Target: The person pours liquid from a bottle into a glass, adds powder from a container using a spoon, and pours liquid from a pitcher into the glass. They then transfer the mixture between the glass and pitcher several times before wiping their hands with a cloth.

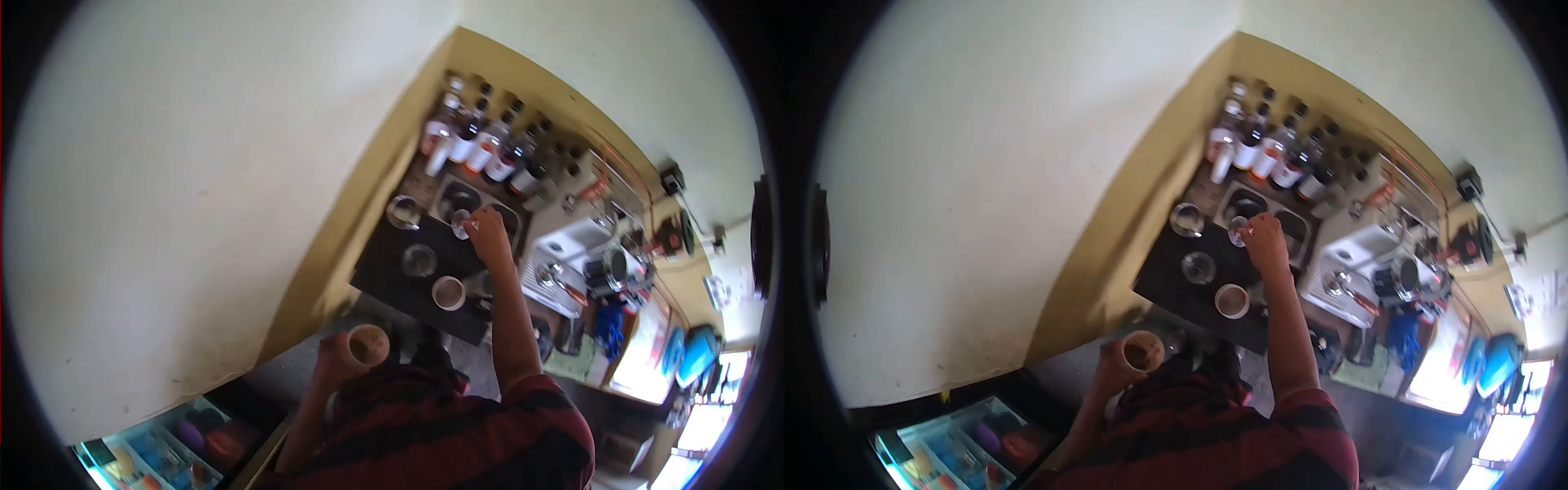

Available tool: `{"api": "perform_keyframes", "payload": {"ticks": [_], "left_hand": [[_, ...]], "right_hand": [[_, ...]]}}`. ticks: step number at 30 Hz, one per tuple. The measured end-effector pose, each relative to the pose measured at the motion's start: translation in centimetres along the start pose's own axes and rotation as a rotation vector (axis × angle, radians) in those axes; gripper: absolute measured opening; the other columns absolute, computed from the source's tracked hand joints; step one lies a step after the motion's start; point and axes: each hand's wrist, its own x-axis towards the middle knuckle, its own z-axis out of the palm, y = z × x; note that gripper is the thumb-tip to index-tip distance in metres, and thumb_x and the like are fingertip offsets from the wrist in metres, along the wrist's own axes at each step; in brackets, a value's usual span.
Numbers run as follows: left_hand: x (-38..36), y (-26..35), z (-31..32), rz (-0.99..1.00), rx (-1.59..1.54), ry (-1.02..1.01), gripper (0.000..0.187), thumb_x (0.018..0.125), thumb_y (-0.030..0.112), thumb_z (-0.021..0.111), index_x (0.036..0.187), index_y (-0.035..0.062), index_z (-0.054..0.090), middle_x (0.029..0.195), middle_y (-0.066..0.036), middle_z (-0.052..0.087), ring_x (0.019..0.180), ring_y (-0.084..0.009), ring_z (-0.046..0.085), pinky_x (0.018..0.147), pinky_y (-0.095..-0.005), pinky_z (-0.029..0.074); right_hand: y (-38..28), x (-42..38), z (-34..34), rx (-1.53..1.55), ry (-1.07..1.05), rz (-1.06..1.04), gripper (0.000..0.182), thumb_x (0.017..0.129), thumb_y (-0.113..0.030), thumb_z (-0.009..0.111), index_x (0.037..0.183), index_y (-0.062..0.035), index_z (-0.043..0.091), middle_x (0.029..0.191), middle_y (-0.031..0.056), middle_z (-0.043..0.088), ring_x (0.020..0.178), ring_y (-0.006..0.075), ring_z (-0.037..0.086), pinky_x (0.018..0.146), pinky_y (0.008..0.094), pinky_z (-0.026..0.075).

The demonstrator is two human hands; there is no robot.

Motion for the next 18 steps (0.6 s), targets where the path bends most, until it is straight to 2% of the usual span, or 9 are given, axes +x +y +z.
{"api": "perform_keyframes", "payload": {"ticks": [2,5,8,10,12,14,16,18], "left_hand": [[2.3,1.5,0.3,0.059,-0.046,-0.055,0.064,0.056,0.030,0.088,0.109,0.0051,0.060,0.098,-0.019,0.066,0.097,-0.0438,0.061,0.087,-0.0529,0.047],[4.1,3.5,-0.5,0.105,-0.037,-0.166,0.063,0.057,0.030,0.089,0.107,0.0045,0.061,0.096,-0.019,0.066,0.096,-0.0436,0.061,0.085,-0.0521,0.047],[5.8,1.0,2.3,0.218,-0.074,-0.216,0.063,0.056,0.030,0.089,0.107,0.0044,0.061,0.096,-0.019,0.066,0.095,-0.0436,0.061,0.082,-0.0508,0.048],[5.7,0.2,2.9,0.268,-0.078,-0.198,0.065,0.055,0.030,0.089,0.108,0.0042,0.061,0.097,-0.019,0.066,0.097,-0.0426,0.061,0.083,-0.0499,0.048],[5.6,1.1,2.3,0.256,-0.073,-0.217,0.071,0.052,0.030,0.089,0.112,0.0031,0.061,0.102,-0.017,0.066,0.101,-0.0399,0.061,0.090,-0.0479,0.047],[5.6,2.9,1.6,0.226,-0.060,-0.216,0.077,0.051,0.030,0.090,0.116,0.0025,0.061,0.106,-0.017,0.066,0.105,-0.0381,0.061,0.095,-0.0470,0.046],[4.7,3.9,1.1,0.180,-0.039,-0.179,0.079,0.051,0.031,0.090,0.118,0.0027,0.060,0.107,-0.017,0.066,0.106,-0.0381,0.061,0.096,-0.0477,0.045],[3.9,2.9,1.8,0.152,-0.030,-0.110,0.067,0.052,0.027,0.089,0.109,0.0040,0.062,0.100,-0.018,0.067,0.099,-0.0403,0.062,0.086,-0.0486,0.048]], "right_hand": [[2.4,-5.2,-2.8,-0.024,0.057,0.114,0.018,0.082,-0.016,0.069,0.092,-0.0019,0.064,0.100,0.0188,0.060,0.100,0.0392,0.058,0.083,0.0497,0.048],[6.6,-11.5,-2.2,0.061,-0.038,0.287,0.022,0.081,-0.013,0.071,0.097,0.0006,0.064,0.094,0.0173,0.062,0.087,0.0353,0.062,0.079,0.0428,0.050],[4.5,-12.9,-2.9,0.190,0.141,0.235,0.020,0.080,-0.010,0.068,0.094,0.0022,0.062,0.083,0.0178,0.061,0.079,0.0382,0.061,0.072,0.0446,0.049],[0.5,-11.1,-4.4,0.304,0.151,0.256,0.019,0.080,-0.009,0.068,0.092,0.0031,0.060,0.079,0.0165,0.061,0.075,0.0359,0.061,0.070,0.0426,0.049],[-1.4,-8.4,-3.5,0.391,0.155,0.241,0.018,0.083,-0.008,0.067,0.095,0.0022,0.060,0.079,0.0158,0.061,0.072,0.0320,0.062,0.069,0.0401,0.050],[-3.2,-4.5,-1.9,0.478,0.057,0.271,0.026,0.084,-0.012,0.069,0.106,-0.0007,0.058,0.083,0.0181,0.065,0.079,0.0358,0.065,0.073,0.0425,0.051],[-3.4,-0.4,2.2,0.499,0.008,0.119,0.034,0.087,-0.019,0.069,0.116,-0.0053,0.056,0.094,0.0216,0.068,0.091,0.0403,0.067,0.079,0.0472,0.052],[-3.7,3.6,6.5,0.383,-0.140,0.105,0.037,0.087,-0.020,0.069,0.118,-0.0071,0.054,0.101,0.0215,0.068,0.098,0.0404,0.067,0.083,0.0487,0.052]]}}
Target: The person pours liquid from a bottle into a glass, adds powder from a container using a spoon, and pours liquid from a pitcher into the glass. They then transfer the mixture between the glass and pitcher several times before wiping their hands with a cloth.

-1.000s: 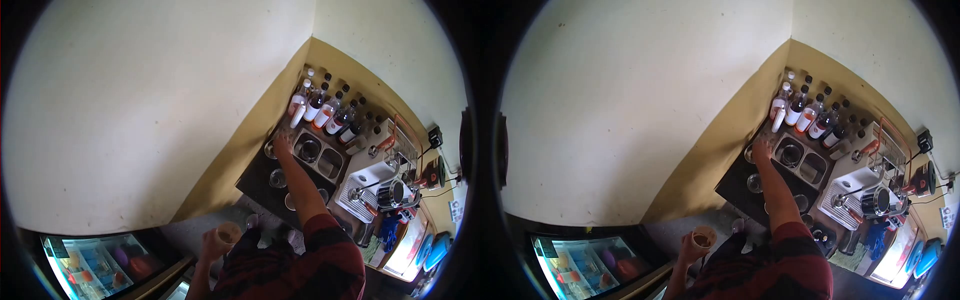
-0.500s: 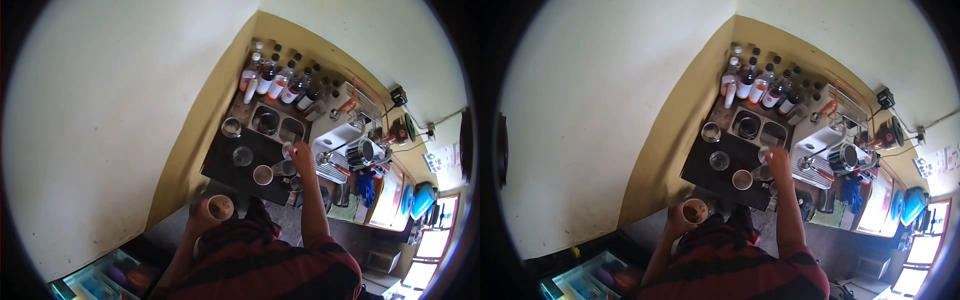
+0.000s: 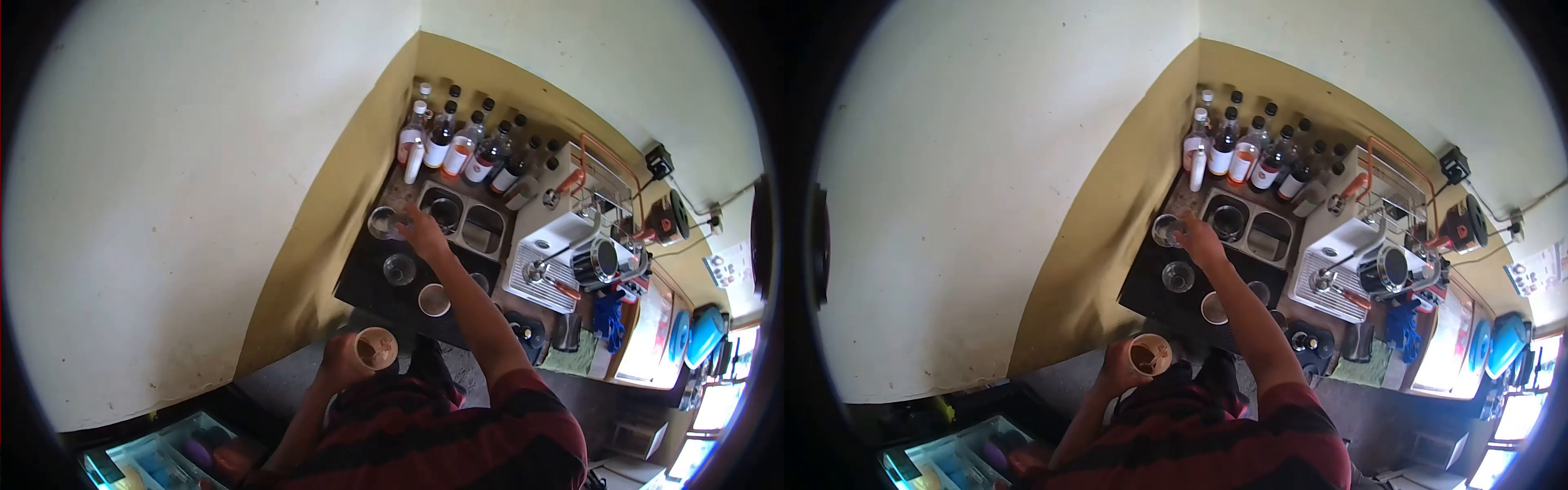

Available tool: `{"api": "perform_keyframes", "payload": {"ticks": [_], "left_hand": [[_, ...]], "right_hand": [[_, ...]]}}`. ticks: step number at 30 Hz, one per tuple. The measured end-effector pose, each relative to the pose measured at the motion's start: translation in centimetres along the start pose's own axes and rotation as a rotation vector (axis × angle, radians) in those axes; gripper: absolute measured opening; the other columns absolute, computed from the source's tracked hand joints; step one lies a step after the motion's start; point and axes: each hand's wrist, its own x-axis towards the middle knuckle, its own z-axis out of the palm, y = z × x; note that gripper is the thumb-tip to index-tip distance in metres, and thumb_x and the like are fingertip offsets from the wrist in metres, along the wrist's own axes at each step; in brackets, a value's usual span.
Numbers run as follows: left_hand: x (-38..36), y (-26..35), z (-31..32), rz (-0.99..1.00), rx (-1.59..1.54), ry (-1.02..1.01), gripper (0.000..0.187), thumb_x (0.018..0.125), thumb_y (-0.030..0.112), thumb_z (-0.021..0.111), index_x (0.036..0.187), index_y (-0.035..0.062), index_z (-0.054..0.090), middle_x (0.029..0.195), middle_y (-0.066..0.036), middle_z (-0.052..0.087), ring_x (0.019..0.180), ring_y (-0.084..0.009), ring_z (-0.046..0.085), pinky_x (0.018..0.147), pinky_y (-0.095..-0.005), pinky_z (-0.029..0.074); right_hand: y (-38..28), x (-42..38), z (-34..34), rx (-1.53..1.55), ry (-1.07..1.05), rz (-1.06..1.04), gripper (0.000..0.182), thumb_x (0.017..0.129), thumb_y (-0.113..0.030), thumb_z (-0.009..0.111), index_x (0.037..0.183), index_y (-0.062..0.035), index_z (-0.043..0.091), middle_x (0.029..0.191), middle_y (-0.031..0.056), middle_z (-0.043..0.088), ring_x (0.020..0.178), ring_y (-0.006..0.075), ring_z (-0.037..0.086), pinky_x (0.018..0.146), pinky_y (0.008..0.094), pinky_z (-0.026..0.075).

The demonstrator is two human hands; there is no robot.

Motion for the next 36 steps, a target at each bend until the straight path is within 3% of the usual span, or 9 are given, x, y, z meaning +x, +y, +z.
{"api": "perform_keyframes", "payload": {"ticks": [7,8,14,16,22,25,28,31,36], "left_hand": [[-2.3,5.0,-2.8,-0.232,0.037,0.131,0.065,0.053,0.023,0.089,0.110,0.0047,0.061,0.102,-0.019,0.068,0.098,-0.0401,0.064,0.086,-0.0478,0.049],[-2.8,4.5,-2.8,-0.229,0.059,0.163,0.066,0.053,0.023,0.089,0.110,0.0044,0.061,0.101,-0.019,0.069,0.098,-0.0401,0.064,0.086,-0.0477,0.049],[-4.2,2.4,-1.2,-0.252,0.107,0.189,0.069,0.054,0.024,0.089,0.113,0.0038,0.059,0.105,-0.019,0.067,0.102,-0.0406,0.062,0.090,-0.0489,0.046],[-3.6,2.2,-1.6,-0.253,0.060,0.117,0.071,0.054,0.024,0.089,0.115,0.0046,0.058,0.108,-0.019,0.065,0.103,-0.0413,0.060,0.091,-0.0501,0.045],[-1.7,1.8,-0.8,-0.032,0.068,0.244,0.067,0.056,0.031,0.090,0.111,0.0061,0.061,0.100,-0.019,0.066,0.098,-0.0413,0.061,0.090,-0.0496,0.045],[0.6,3.7,-2.0,-0.077,-0.046,0.010,0.072,0.057,0.034,0.090,0.116,0.0073,0.059,0.105,-0.018,0.065,0.103,-0.0403,0.059,0.091,-0.0495,0.045],[1.5,2.2,-0.8,-0.080,-0.025,-0.119,0.083,0.056,0.033,0.092,0.126,0.0081,0.054,0.116,-0.017,0.059,0.114,-0.0396,0.053,0.095,-0.0493,0.044],[0.6,-2.5,2.7,0.041,-0.006,-0.039,0.091,0.055,0.030,0.092,0.133,0.0083,0.049,0.123,-0.016,0.055,0.119,-0.0381,0.050,0.099,-0.0482,0.044],[1.8,-1.2,3.0,0.103,-0.039,-0.112,0.093,0.056,0.028,0.092,0.134,0.0082,0.047,0.124,-0.018,0.053,0.119,-0.0389,0.049,0.102,-0.0476,0.042]], "right_hand": [[2.9,6.8,7.9,-0.275,-0.215,0.129,0.046,0.088,-0.028,0.067,0.130,-0.0138,0.055,0.121,0.0208,0.064,0.116,0.0397,0.061,0.094,0.0508,0.052],[3.2,7.5,8.2,-0.379,-0.257,0.038,0.059,0.085,-0.033,0.070,0.138,-0.0169,0.050,0.133,0.0202,0.058,0.122,0.0375,0.058,0.095,0.0506,0.053],[4.3,6.6,8.6,-0.390,-0.348,0.008,0.079,0.074,-0.031,0.082,0.141,-0.0104,0.045,0.138,0.0227,0.049,0.122,0.0432,0.055,0.097,0.0501,0.049],[2.5,6.2,6.7,-0.360,-0.314,0.013,0.079,0.074,-0.028,0.082,0.142,-0.0104,0.044,0.139,0.0217,0.047,0.124,0.0428,0.054,0.098,0.0496,0.049],[-2.0,-1.9,-7.2,-0.206,-0.001,-0.012,0.076,0.074,-0.025,0.080,0.139,-0.0098,0.044,0.129,0.0196,0.052,0.119,0.0419,0.056,0.095,0.0500,0.050],[-2.1,-7.5,-13.2,-0.246,0.036,0.065,0.075,0.074,-0.025,0.080,0.138,-0.0076,0.044,0.124,0.0217,0.051,0.115,0.0423,0.058,0.095,0.0504,0.050],[-0.6,-12.6,-14.5,-0.360,-0.010,0.202,0.075,0.072,-0.024,0.081,0.136,-0.0079,0.045,0.123,0.0219,0.051,0.115,0.0426,0.057,0.094,0.0494,0.050],[1.5,-15.3,-13.3,-0.341,-0.054,0.265,0.077,0.070,-0.023,0.082,0.136,-0.0094,0.046,0.125,0.0212,0.050,0.117,0.0425,0.056,0.094,0.0492,0.050],[2.1,-16.3,-11.7,-0.352,-0.043,0.287,0.080,0.068,-0.022,0.085,0.137,-0.0123,0.046,0.126,0.0188,0.050,0.121,0.0399,0.054,0.100,0.0470,0.048]]}}
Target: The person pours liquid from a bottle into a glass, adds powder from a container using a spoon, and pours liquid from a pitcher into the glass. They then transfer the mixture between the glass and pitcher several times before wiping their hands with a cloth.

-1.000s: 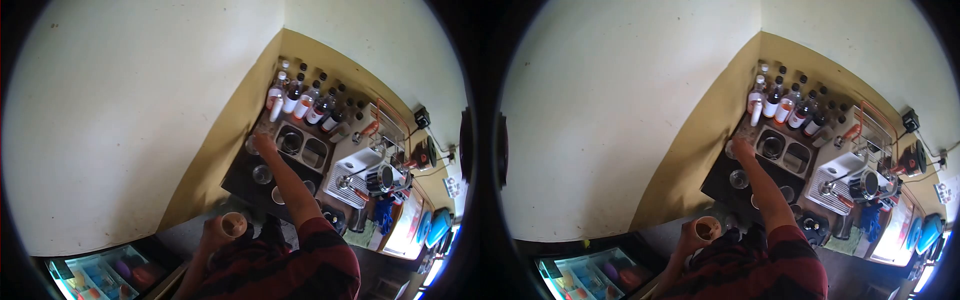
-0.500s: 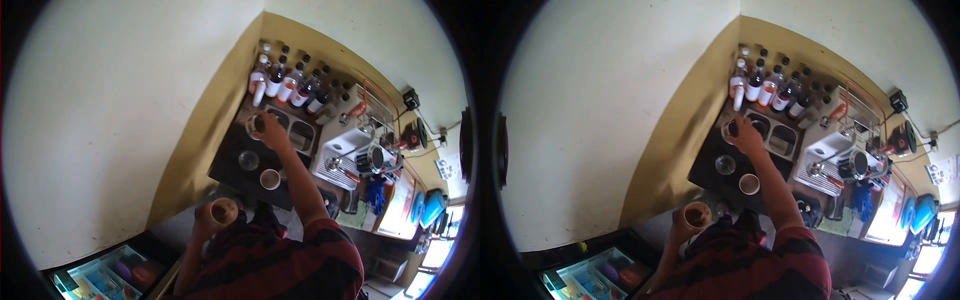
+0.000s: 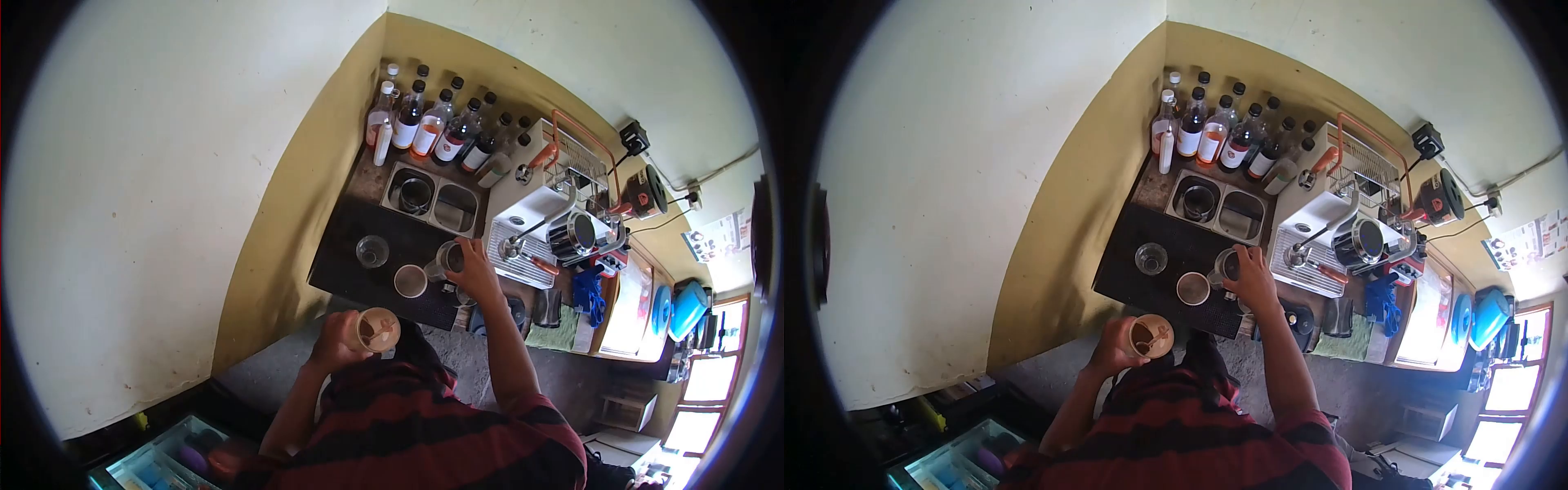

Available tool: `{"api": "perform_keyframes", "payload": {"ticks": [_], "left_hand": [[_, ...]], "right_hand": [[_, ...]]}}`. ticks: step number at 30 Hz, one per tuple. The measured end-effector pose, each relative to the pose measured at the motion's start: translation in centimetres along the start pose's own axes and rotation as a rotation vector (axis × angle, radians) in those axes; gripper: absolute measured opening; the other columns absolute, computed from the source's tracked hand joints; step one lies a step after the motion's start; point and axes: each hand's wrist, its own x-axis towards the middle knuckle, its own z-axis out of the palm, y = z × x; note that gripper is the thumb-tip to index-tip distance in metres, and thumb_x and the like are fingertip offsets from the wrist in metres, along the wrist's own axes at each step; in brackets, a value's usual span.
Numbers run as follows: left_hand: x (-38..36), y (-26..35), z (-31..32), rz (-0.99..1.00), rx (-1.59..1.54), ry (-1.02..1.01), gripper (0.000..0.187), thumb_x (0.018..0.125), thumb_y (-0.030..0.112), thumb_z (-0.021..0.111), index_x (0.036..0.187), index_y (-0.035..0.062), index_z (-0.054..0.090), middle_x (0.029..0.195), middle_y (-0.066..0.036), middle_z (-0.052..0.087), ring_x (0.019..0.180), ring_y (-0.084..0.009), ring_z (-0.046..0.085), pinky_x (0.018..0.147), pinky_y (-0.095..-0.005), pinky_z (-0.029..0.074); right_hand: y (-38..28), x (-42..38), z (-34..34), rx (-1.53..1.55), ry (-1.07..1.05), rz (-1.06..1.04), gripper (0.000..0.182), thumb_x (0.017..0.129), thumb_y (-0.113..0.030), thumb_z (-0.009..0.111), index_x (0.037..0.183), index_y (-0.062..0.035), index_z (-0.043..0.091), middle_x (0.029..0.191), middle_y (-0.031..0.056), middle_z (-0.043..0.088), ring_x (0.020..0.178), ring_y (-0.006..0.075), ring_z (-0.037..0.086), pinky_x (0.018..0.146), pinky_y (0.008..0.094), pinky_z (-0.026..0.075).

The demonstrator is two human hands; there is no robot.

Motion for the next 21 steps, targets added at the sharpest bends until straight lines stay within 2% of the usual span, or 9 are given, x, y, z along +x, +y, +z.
{"api": "perform_keyframes", "payload": {"ticks": [4,7,10,13,16,19,20,21], "left_hand": [[-0.1,-0.5,1.2,-0.007,0.011,-0.016,0.093,0.055,0.028,0.092,0.134,0.0077,0.048,0.124,-0.017,0.053,0.119,-0.0388,0.050,0.102,-0.0476,0.042],[-0.4,0.9,1.2,0.043,-0.008,0.031,0.095,0.054,0.029,0.092,0.135,0.0075,0.047,0.124,-0.018,0.053,0.120,-0.0392,0.049,0.103,-0.0485,0.041],[-0.7,1.2,2.4,0.030,0.022,0.052,0.096,0.055,0.029,0.092,0.136,0.0070,0.046,0.126,-0.018,0.052,0.120,-0.0397,0.049,0.104,-0.0492,0.040],[-0.6,2.6,3.7,0.027,0.010,0.094,0.095,0.055,0.030,0.092,0.135,0.0061,0.046,0.126,-0.018,0.052,0.120,-0.0396,0.048,0.104,-0.0491,0.039],[-0.1,3.9,5.6,0.054,0.008,0.123,0.095,0.056,0.030,0.092,0.135,0.0056,0.046,0.127,-0.018,0.052,0.121,-0.0392,0.047,0.104,-0.0491,0.039],[0.4,5.3,7.8,0.068,0.019,0.131,0.095,0.055,0.031,0.091,0.135,0.0056,0.046,0.128,-0.018,0.052,0.123,-0.0391,0.045,0.105,-0.0491,0.038],[0.7,5.8,8.5,0.111,0.043,0.132,0.095,0.054,0.031,0.091,0.134,0.0056,0.047,0.129,-0.018,0.052,0.125,-0.0392,0.045,0.106,-0.0491,0.037],[0.9,6.4,9.2,0.105,0.076,0.125,0.096,0.053,0.031,0.091,0.135,0.0056,0.047,0.129,-0.018,0.052,0.125,-0.0392,0.045,0.106,-0.0491,0.037]], "right_hand": [[-0.4,-0.5,-0.2,-0.020,-0.093,-0.038,0.085,0.068,-0.021,0.085,0.141,-0.0133,0.043,0.129,0.0193,0.049,0.124,0.0395,0.051,0.103,0.0466,0.046],[1.2,-0.7,1.2,-0.059,-0.049,-0.079,0.090,0.069,-0.023,0.087,0.145,-0.0141,0.040,0.131,0.0193,0.047,0.125,0.0406,0.050,0.104,0.0471,0.045],[1.5,-1.2,1.3,-0.157,0.090,-0.166,0.095,0.069,-0.026,0.087,0.148,-0.0149,0.035,0.132,0.0186,0.046,0.123,0.0411,0.050,0.106,0.0478,0.043],[0.9,-2.5,-0.6,0.019,0.237,-0.275,0.078,0.074,-0.021,0.085,0.141,-0.0078,0.048,0.128,0.0188,0.050,0.122,0.0370,0.052,0.103,0.0422,0.044],[1.8,-4.5,-4.7,0.406,-0.134,-0.243,0.050,0.083,-0.023,0.078,0.128,-0.0101,0.061,0.131,0.0180,0.048,0.126,0.0363,0.049,0.108,0.0452,0.040],[1.5,-7.9,-6.2,0.391,-0.460,-0.376,0.026,0.089,-0.022,0.071,0.112,-0.0102,0.071,0.130,0.0175,0.049,0.127,0.0349,0.050,0.107,0.0444,0.041],[1.9,-8.8,-5.3,0.365,-0.413,-0.516,0.024,0.091,-0.025,0.068,0.112,-0.0131,0.072,0.134,0.0186,0.048,0.127,0.0365,0.049,0.107,0.0452,0.041],[2.0,-9.7,-4.5,0.314,-0.350,-0.521,0.025,0.091,-0.025,0.068,0.112,-0.0128,0.071,0.135,0.0193,0.048,0.126,0.0374,0.050,0.106,0.0452,0.042]]}}
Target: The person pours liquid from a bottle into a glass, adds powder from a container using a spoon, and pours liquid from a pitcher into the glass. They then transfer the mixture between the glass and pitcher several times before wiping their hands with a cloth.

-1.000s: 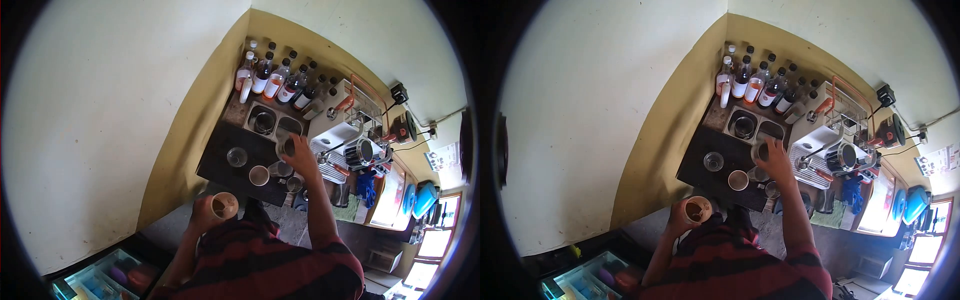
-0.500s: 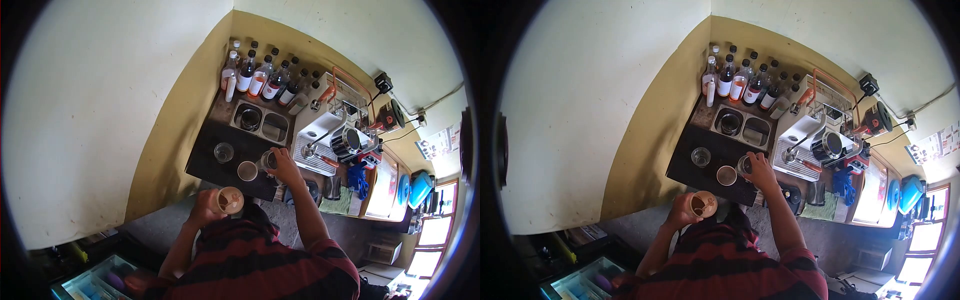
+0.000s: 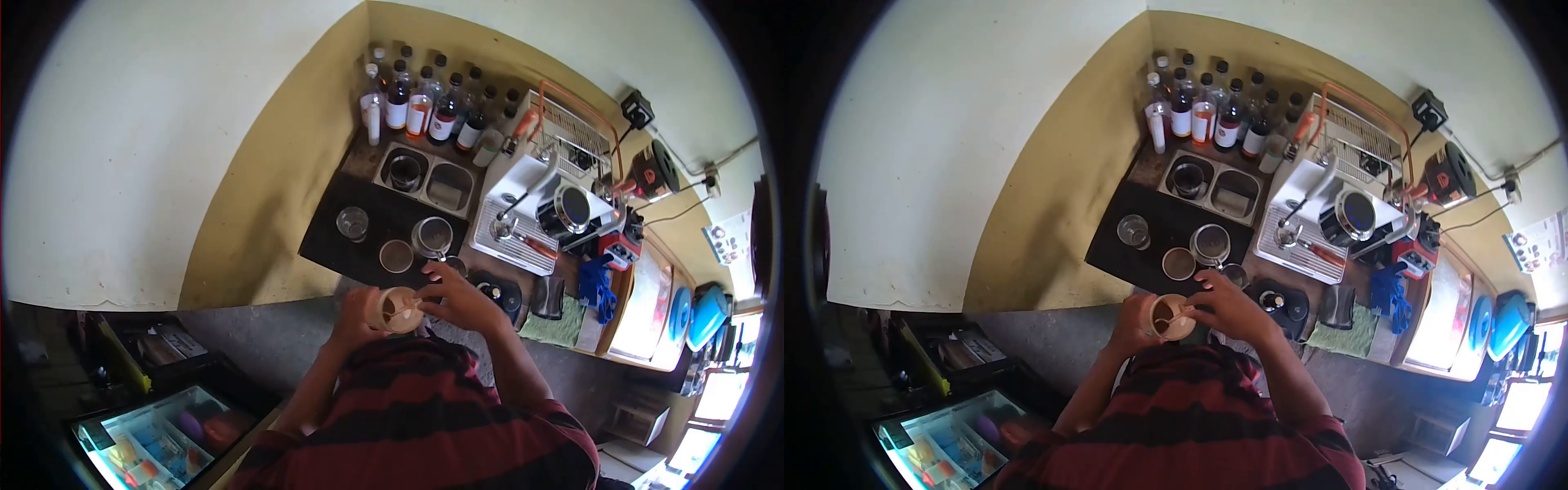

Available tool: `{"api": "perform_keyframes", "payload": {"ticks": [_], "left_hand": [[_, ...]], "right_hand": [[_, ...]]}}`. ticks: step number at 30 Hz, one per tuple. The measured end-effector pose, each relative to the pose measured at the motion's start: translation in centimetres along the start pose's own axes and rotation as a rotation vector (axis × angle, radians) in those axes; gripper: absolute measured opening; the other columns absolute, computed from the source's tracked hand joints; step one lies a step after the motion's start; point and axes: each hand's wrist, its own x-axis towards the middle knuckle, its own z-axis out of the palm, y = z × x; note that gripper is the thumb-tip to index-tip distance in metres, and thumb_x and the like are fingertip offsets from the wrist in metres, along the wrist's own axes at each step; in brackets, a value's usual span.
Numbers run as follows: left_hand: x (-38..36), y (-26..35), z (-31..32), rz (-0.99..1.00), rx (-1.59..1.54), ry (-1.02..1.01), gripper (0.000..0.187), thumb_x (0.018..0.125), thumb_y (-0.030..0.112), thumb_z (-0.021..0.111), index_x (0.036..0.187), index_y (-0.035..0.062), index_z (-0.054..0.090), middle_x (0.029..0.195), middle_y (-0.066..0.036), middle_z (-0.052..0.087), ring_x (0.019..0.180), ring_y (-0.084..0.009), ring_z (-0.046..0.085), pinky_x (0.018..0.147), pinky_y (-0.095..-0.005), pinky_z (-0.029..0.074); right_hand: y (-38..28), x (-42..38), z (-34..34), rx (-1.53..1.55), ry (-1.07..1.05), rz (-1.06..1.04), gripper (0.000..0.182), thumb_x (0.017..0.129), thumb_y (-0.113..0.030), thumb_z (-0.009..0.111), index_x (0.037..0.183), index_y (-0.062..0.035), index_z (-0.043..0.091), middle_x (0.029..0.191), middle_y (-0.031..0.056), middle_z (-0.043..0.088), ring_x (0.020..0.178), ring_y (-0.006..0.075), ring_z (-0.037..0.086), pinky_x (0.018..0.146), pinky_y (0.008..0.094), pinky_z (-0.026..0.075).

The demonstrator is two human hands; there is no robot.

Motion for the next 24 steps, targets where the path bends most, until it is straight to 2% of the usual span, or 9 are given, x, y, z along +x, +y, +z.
{"api": "perform_keyframes", "payload": {"ticks": [2,6,9,12,13,16,19,22,24], "left_hand": [[0.4,1.5,1.4,0.001,0.059,-0.011,0.096,0.053,0.031,0.091,0.135,0.0056,0.048,0.130,-0.017,0.052,0.125,-0.0391,0.044,0.107,-0.0492,0.036],[1.1,3.3,3.1,0.002,0.120,-0.066,0.097,0.054,0.033,0.091,0.136,0.0057,0.047,0.130,-0.016,0.052,0.126,-0.0388,0.044,0.107,-0.0492,0.036],[0.7,4.1,4.4,-0.026,0.144,-0.072,0.099,0.054,0.034,0.091,0.137,0.0051,0.046,0.129,-0.015,0.053,0.125,-0.0387,0.045,0.108,-0.0491,0.035],[-0.3,4.1,5.5,0.002,0.187,-0.040,0.099,0.054,0.035,0.091,0.137,0.0043,0.045,0.127,-0.015,0.054,0.124,-0.0380,0.047,0.108,-0.0491,0.033],[-0.6,4.3,5.6,0.008,0.180,-0.042,0.099,0.055,0.035,0.091,0.137,0.0041,0.045,0.127,-0.015,0.054,0.123,-0.0377,0.047,0.108,-0.0490,0.033],[-1.9,5.0,6.2,0.006,0.175,-0.003,0.096,0.057,0.036,0.089,0.136,0.0039,0.046,0.126,-0.015,0.054,0.122,-0.0368,0.048,0.108,-0.0487,0.032],[-2.5,6.9,5.7,-0.058,0.185,0.022,0.093,0.058,0.036,0.088,0.135,0.0047,0.046,0.125,-0.014,0.054,0.121,-0.0361,0.049,0.108,-0.0482,0.031],[-3.4,7.6,5.8,-0.103,0.171,0.063,0.091,0.059,0.035,0.088,0.135,0.0058,0.048,0.126,-0.013,0.054,0.122,-0.0352,0.049,0.108,-0.0476,0.031],[-4.2,7.4,6.0,-0.127,0.167,0.083,0.091,0.059,0.035,0.088,0.135,0.0068,0.047,0.127,-0.013,0.054,0.123,-0.0357,0.048,0.108,-0.0479,0.031]], "right_hand": [[-0.2,-1.1,1.7,-0.144,0.095,-0.001,0.027,0.090,-0.025,0.068,0.114,-0.0121,0.071,0.138,0.0207,0.047,0.124,0.0392,0.051,0.105,0.0450,0.042],[1.7,-2.8,2.8,-0.270,-0.003,0.085,0.030,0.090,-0.025,0.068,0.115,-0.0096,0.070,0.138,0.0212,0.048,0.127,0.0398,0.049,0.106,0.0452,0.043],[2.5,-3.6,2.1,0.086,0.144,0.001,0.024,0.090,-0.021,0.069,0.109,-0.0059,0.070,0.131,0.0196,0.051,0.121,0.0363,0.053,0.100,0.0427,0.046],[3.6,-2.2,0.1,0.470,0.297,0.298,0.018,0.089,-0.016,0.070,0.102,-0.0039,0.069,0.127,0.0177,0.052,0.113,0.0332,0.054,0.094,0.0418,0.047],[5.2,-1.0,0.2,0.454,0.390,0.311,0.014,0.086,-0.012,0.072,0.097,-0.0041,0.068,0.121,0.0178,0.054,0.111,0.0346,0.056,0.091,0.0432,0.048],[9.9,2.7,0.7,-0.020,0.559,0.011,0.018,0.084,-0.018,0.074,0.097,-0.0060,0.070,0.118,0.0162,0.054,0.113,0.0314,0.053,0.093,0.0424,0.047],[10.6,5.9,-0.7,-0.273,0.483,-0.010,0.023,0.081,-0.023,0.075,0.099,-0.0085,0.072,0.117,0.0145,0.053,0.118,0.0305,0.050,0.097,0.0441,0.045],[9.9,8.4,-1.7,-0.534,0.240,0.094,0.022,0.078,-0.026,0.076,0.097,-0.0147,0.075,0.121,0.0120,0.051,0.121,0.0325,0.047,0.101,0.0477,0.043],[10.2,9.9,-1.5,-0.574,0.135,0.123,0.024,0.078,-0.027,0.075,0.098,-0.0126,0.076,0.123,0.0141,0.053,0.125,0.0338,0.045,0.102,0.0497,0.042]]}}
